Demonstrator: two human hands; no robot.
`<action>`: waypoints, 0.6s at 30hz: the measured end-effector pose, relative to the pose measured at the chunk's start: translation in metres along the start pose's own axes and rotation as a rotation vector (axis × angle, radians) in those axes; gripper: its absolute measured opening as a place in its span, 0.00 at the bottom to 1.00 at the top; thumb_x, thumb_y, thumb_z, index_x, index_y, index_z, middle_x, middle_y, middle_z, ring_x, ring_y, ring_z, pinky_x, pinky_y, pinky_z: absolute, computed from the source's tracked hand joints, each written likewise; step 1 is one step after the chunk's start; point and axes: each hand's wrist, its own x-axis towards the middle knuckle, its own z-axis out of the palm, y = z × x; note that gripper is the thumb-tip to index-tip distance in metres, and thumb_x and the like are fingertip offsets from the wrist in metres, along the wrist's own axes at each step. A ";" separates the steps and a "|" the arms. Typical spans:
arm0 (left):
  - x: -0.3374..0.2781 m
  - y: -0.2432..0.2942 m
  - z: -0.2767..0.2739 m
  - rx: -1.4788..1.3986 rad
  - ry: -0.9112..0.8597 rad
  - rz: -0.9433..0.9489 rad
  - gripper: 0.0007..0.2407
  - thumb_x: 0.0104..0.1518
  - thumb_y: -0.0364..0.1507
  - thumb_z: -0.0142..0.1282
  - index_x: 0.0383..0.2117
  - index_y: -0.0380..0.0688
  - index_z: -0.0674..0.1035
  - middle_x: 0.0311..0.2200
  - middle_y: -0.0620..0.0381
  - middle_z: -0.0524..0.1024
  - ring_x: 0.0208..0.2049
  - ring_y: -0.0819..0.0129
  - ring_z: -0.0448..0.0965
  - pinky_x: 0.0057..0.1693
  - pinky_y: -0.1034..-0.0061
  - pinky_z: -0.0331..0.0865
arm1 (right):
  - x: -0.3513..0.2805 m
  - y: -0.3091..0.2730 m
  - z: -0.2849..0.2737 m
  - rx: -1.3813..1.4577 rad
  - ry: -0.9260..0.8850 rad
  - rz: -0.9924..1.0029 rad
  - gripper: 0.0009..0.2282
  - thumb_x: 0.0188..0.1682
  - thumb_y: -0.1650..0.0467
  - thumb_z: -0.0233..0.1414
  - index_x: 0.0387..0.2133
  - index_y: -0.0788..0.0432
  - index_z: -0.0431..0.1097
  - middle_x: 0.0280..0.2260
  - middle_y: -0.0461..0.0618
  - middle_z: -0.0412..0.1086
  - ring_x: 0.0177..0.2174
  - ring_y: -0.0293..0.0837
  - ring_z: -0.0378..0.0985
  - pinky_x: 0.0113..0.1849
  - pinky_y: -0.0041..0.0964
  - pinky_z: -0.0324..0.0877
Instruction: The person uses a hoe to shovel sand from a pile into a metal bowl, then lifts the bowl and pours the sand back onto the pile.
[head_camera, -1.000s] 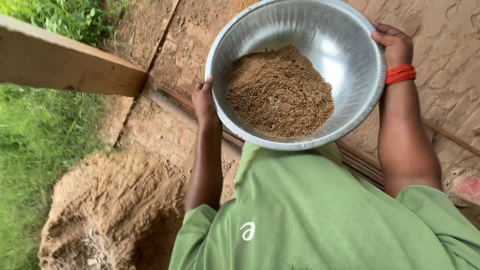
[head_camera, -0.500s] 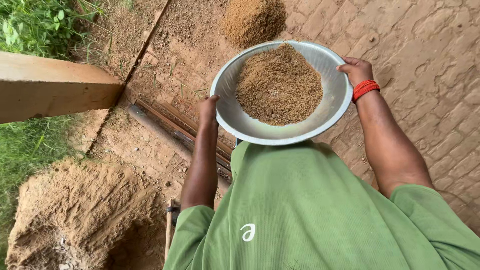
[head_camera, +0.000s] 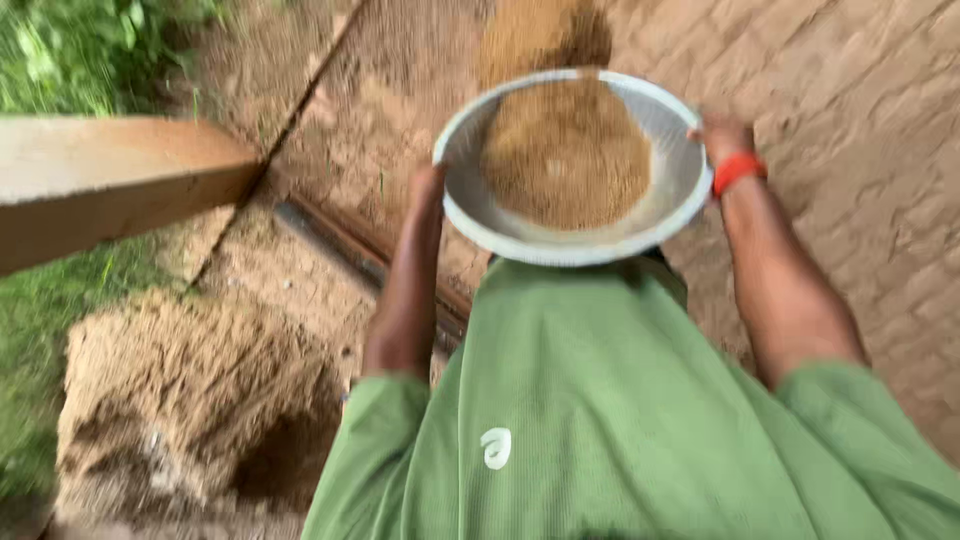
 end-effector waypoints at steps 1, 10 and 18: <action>0.018 0.003 0.008 0.013 0.011 -0.027 0.20 0.59 0.29 0.57 0.55 0.30 0.72 0.51 0.39 0.74 0.51 0.52 0.75 0.57 0.57 0.66 | 0.007 0.004 0.009 -0.053 -0.010 -0.017 0.18 0.42 0.78 0.62 0.48 0.66 0.72 0.42 0.51 0.76 0.42 0.43 0.79 0.46 0.36 0.71; 0.043 0.003 0.020 -0.218 0.120 -0.055 0.17 0.57 0.28 0.59 0.49 0.25 0.76 0.39 0.43 0.81 0.39 0.55 0.80 0.46 0.61 0.72 | 0.111 -0.035 0.002 -0.042 -0.195 0.021 0.11 0.45 0.73 0.60 0.41 0.65 0.77 0.35 0.53 0.78 0.34 0.44 0.78 0.38 0.43 0.72; 0.059 0.082 0.032 0.216 0.216 -0.101 0.16 0.55 0.27 0.61 0.48 0.29 0.79 0.37 0.45 0.83 0.32 0.62 0.80 0.38 0.69 0.71 | 0.156 -0.056 0.036 -0.196 -0.208 -0.026 0.09 0.44 0.73 0.61 0.37 0.66 0.78 0.33 0.52 0.78 0.31 0.39 0.78 0.36 0.38 0.72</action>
